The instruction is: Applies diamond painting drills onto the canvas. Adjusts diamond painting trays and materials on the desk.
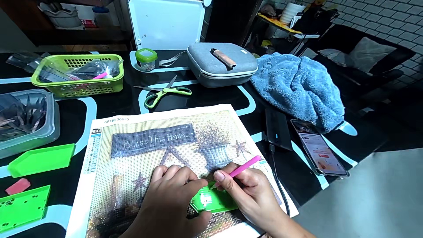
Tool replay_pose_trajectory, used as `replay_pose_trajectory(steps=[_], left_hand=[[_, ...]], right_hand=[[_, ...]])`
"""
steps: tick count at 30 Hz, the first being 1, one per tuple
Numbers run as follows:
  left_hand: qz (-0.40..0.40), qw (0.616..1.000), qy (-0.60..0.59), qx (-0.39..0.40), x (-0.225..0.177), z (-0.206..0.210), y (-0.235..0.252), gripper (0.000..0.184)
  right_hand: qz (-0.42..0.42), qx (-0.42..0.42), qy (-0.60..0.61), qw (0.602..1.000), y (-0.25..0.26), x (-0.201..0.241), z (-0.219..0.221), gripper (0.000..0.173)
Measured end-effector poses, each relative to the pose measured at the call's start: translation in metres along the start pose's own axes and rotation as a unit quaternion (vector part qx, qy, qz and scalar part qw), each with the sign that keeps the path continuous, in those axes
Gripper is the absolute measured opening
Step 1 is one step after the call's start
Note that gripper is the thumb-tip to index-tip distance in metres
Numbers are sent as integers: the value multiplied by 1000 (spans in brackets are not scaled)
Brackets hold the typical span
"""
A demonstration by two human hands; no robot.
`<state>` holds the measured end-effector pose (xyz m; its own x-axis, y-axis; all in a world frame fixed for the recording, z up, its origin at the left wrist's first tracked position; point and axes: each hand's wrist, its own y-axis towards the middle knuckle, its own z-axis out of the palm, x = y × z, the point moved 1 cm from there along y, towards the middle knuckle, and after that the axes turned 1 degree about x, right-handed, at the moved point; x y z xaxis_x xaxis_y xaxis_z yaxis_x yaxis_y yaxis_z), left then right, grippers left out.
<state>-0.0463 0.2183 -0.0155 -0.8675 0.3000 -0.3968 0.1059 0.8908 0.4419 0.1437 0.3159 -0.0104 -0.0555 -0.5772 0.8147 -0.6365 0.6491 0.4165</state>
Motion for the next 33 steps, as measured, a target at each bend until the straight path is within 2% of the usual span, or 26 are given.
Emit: replay_pose_trajectory(steps=[4,7,11,16,33], left_hand=[[-2,1000,1,5,0,0,0,44],[-5,1000,-2,18,-1,-3,1,45],[-16,998,-17,53,-3,-9,3,46],[-26,997,-32,73,-4,-14,4,46],[-42,994,-42,97,-6,-18,5,46]], right_hand=[[13,-18,42,999,0,3,-4,28],[80,-79,94,989,-3,5,-20,25],[146,-151,101,972,-12,-6,-38,28],[124,-156,43,979,-20,-11,-41,26],[86,-138,-28,986,-23,-11,-39,26]])
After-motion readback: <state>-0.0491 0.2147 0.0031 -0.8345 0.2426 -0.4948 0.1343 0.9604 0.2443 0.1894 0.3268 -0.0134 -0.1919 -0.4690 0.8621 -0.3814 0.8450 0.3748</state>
